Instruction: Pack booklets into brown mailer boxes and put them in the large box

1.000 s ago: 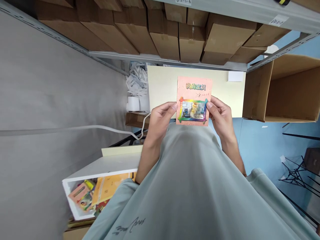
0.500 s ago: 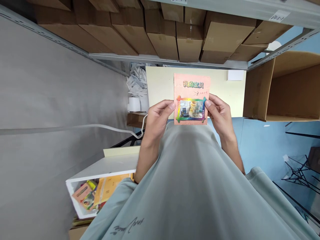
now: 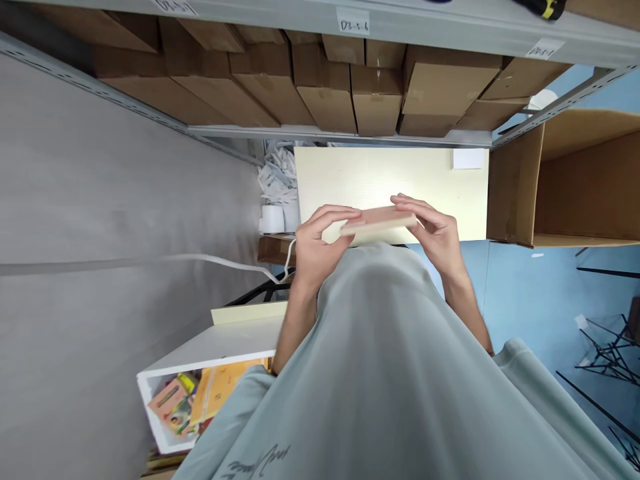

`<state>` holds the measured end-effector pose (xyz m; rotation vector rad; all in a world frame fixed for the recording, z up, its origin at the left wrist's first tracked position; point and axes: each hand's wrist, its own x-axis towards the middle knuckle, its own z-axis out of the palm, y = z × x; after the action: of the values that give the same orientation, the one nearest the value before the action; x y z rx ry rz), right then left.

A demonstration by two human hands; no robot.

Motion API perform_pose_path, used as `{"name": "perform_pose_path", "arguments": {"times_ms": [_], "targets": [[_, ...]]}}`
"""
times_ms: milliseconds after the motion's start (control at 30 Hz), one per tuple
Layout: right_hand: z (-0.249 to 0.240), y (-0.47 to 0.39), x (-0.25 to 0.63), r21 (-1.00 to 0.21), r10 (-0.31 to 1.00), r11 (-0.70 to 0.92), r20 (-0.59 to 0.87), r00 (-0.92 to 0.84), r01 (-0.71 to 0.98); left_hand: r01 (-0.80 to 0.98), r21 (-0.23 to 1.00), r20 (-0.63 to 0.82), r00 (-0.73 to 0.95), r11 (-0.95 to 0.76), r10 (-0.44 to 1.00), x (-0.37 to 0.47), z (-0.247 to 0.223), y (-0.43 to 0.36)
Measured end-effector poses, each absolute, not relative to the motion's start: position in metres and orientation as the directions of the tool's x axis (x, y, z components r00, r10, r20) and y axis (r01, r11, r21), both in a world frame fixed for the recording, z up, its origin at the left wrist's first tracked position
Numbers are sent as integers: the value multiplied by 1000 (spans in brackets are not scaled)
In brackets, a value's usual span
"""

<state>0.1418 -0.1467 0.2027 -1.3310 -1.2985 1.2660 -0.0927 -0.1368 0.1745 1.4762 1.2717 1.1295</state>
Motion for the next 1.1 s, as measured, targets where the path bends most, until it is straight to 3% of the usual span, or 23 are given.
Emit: {"name": "perform_pose_path", "arguments": {"times_ms": [200,300,433,533,700,867,933,1100], "targets": [[196,-149,141,-988,993,-82,-92,-68,129,234,954,188,27,-189,982,-98,169,-135],[190,-150,139,-987,993,-116,-118,-11,115,186,975,126,9,-125,992,-97,170,-137],[179,-149,137,-974,981,-191,-185,57,124,42,994,-102,-32,103,994,-91,171,-141],[178,-151,131,-968,984,-171,-158,85,185,-46,975,-223,-91,219,971,-83,172,-143],[192,-162,109,-956,991,-126,-108,79,265,-91,977,-207,-180,193,962,-65,176,-148],[193,-168,94,-936,989,-149,-143,42,319,-71,982,-178,-50,174,983,-53,188,-158],[191,-165,98,-939,981,-193,-180,72,284,-59,983,-176,-2,176,984,-54,189,-159],[191,-158,120,-965,967,-254,-253,22,70,74,983,-155,-150,167,977,-79,179,-147]]}}
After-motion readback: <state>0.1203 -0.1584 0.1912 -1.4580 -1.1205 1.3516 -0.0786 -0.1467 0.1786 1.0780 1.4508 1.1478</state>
